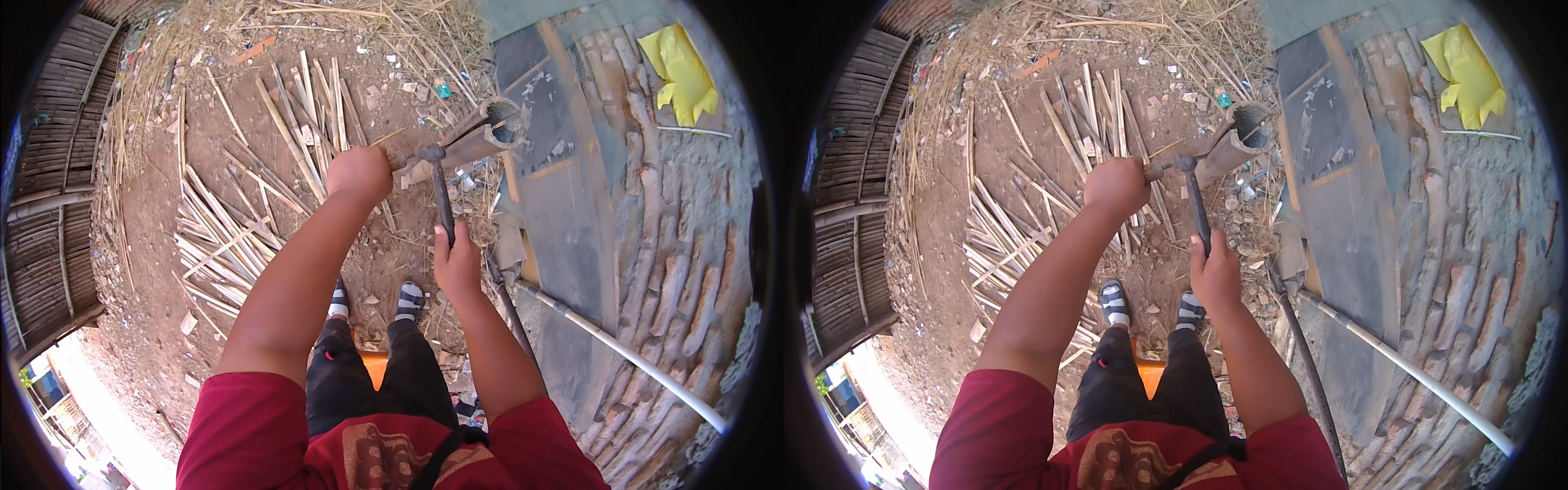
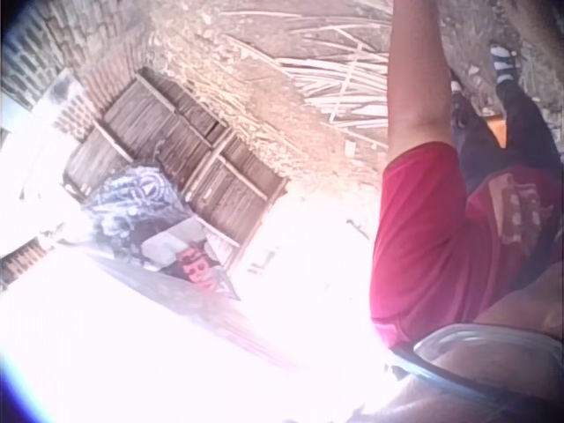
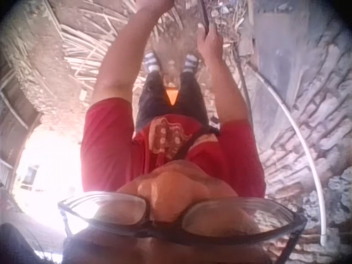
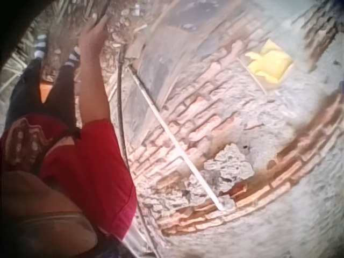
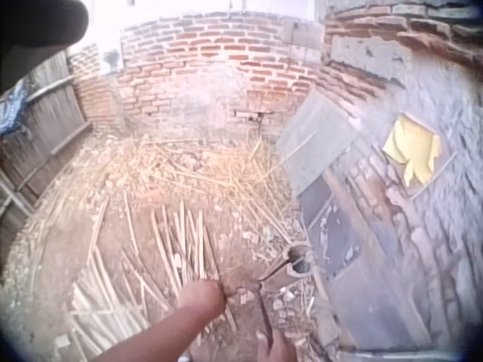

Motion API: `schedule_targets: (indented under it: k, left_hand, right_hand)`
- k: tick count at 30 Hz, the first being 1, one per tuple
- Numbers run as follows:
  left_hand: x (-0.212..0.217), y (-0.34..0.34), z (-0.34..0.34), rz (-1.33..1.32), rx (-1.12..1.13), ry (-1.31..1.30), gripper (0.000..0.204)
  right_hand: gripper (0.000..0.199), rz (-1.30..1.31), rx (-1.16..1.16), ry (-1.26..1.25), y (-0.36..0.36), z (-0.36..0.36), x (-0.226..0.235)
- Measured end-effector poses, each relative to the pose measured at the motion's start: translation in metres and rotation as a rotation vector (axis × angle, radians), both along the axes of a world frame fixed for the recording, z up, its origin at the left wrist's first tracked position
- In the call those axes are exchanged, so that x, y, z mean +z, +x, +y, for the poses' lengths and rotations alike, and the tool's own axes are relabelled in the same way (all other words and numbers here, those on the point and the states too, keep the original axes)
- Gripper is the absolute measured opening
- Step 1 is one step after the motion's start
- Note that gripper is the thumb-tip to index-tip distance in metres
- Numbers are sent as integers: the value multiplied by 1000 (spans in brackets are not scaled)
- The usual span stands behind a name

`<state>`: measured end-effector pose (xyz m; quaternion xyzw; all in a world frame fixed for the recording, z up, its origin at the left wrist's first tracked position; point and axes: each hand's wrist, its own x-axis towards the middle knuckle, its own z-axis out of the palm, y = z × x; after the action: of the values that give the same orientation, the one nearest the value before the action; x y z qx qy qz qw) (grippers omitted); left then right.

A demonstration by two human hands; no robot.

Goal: The person splits thin strips of bamboo using a knife and then uses a hammer to drive a knife into a thicker bamboo pole to split it.

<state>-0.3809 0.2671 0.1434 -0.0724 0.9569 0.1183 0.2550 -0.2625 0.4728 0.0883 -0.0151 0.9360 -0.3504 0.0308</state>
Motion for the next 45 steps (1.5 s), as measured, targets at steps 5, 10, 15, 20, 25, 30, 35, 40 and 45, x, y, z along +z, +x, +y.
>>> schedule_targets:
  k: [5,10,15,20,25,30,35,40,45]
  left_hand:
    - [-13,4,-13,58,28,19,28]
    - [-22,2,-11,33,31,-4,28]
    - [-24,4,-19,62,58,6,27]
    - [-26,-1,-8,29,22,-14,26]
    - [-34,5,-15,65,50,0,26]
    - [-43,-1,-12,58,37,-3,26]
    - [-41,4,-17,57,63,8,26]
    - [-44,5,-14,36,50,-1,29]
    - [-49,15,-26,240,-35,102,28]
  right_hand:
    - [25,111,-82,-334,-8,-12,60]
    - [28,-156,-27,-71,6,3,-1]
    - [31,9,-27,-261,4,-4,53]
    - [32,-165,-17,-36,-13,-13,18]
    - [27,24,-52,-302,-2,-12,61]
    - [28,-155,-4,-80,-5,-2,3]
    - [28,95,-24,-272,-10,-12,35]
    - [27,-126,47,-15,-13,-7,5]
    - [28,-85,99,-238,27,32,29]
